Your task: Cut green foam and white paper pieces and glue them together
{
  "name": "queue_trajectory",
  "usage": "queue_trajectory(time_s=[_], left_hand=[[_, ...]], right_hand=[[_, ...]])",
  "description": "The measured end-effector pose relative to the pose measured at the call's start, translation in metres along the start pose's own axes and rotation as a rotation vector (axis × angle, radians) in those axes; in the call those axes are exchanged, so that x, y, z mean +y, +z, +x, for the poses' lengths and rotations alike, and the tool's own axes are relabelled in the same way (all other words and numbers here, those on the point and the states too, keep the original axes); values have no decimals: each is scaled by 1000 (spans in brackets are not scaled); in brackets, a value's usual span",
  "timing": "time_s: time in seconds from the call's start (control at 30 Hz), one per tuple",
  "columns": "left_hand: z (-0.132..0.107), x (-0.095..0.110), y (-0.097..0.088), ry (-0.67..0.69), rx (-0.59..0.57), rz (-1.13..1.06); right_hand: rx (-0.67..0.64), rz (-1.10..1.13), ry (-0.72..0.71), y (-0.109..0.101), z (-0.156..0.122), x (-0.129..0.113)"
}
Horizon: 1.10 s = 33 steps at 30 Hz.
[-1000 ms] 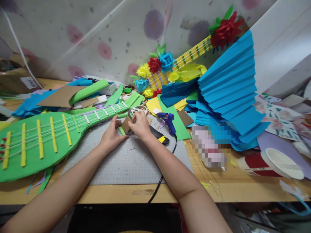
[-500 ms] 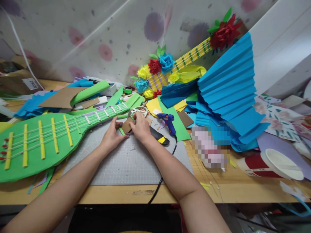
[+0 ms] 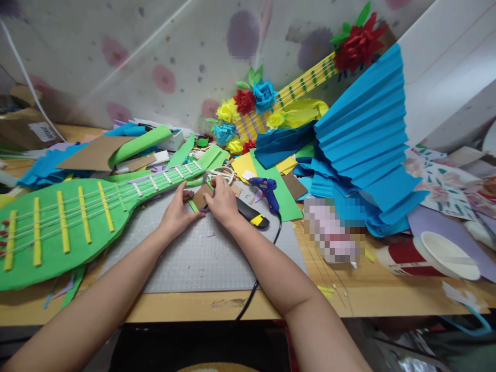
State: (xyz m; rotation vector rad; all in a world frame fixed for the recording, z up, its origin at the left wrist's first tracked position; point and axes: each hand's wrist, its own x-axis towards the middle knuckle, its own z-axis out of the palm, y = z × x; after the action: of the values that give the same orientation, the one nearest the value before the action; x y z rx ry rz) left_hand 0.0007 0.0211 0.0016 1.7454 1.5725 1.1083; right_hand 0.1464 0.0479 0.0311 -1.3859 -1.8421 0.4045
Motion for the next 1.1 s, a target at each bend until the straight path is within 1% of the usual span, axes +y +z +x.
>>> queue_trajectory(time_s=[0.1,0.2,0.3,0.43,0.67,0.8,0.93,1.1], left_hand=[[-1,0,0,11,-9,21],[-1,1,-2,64,-24,98],[0,4,-3,121,23,144],[3,10,-2,136,99,141],[4,19,8,147,114,282],[5,18,9,136,110,243],[6,17,9,131,104,217],[7,15,8,139,88,245]], right_hand=[[7,-8,-18,0,0,0],[9,-6,-25,2,0,3],[9,-9,-29,3,0,5],[12,-23,-37,2,0,5],[28,-42,-56,2,-2,4],[40,4,-58,2,-2,5],[55,123,-38,0,-3,7],[20,239,24,-2,-3,12]])
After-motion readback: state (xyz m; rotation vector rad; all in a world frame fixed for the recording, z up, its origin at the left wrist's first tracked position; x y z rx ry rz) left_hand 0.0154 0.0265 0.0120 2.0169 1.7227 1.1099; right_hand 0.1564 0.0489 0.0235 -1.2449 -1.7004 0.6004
